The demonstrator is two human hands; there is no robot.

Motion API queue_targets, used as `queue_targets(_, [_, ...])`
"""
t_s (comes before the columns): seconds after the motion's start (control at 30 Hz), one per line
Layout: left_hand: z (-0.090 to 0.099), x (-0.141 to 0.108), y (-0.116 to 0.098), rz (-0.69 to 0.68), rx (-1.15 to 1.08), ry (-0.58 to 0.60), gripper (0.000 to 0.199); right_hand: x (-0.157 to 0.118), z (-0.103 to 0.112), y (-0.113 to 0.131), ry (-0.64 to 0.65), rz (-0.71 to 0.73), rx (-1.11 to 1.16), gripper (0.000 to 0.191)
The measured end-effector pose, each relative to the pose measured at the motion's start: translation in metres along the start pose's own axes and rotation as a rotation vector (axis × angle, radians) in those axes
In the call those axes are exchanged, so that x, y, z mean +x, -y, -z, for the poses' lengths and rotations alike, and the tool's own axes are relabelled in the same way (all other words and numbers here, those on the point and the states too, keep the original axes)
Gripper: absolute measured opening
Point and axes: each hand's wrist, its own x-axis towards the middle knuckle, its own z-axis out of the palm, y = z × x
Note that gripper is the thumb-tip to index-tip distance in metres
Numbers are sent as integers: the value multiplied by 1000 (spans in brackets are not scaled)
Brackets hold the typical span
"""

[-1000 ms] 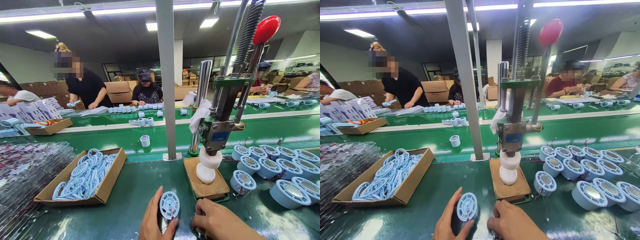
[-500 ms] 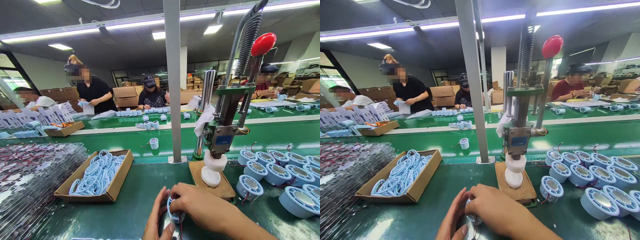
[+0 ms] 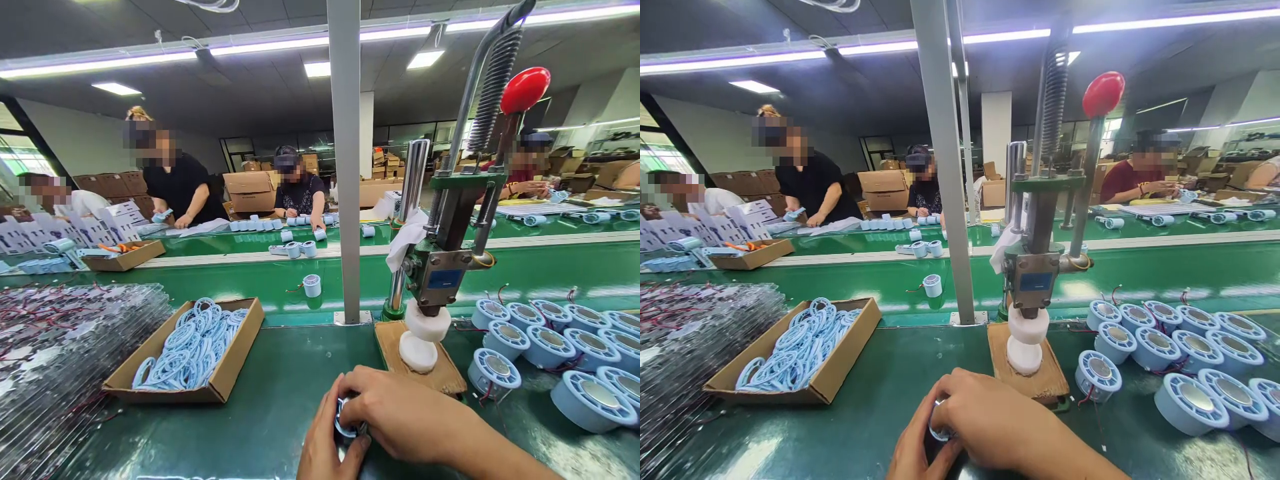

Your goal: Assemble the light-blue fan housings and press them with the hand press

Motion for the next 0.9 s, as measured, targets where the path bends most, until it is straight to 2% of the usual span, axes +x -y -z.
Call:
queue_targets(0.13, [-1,-1,-2,2,13,-8,63,0,-4,-2,-63,29,-30,10])
queue_targets(0.3, [0,-2,-6,80,13,-1,72,3,-8,-2,-114,69,-28,8])
queue_targets(0.67, [3,-3,-18,191,38,74,80,5,-15,-5,-90,47,-89,9])
queue_targets(0.77, [4,-3,-19,199,38,84,82,4,-11,-8,-92,29,-11,9])
queue_targets(0.83, [5,-3,-18,187,39,94,82,0,-4,-11,-111,11,109,29])
queue_targets(0.9, [6,-2,-17,176,39,116,83,-7,1,-16,-193,-51,202,47])
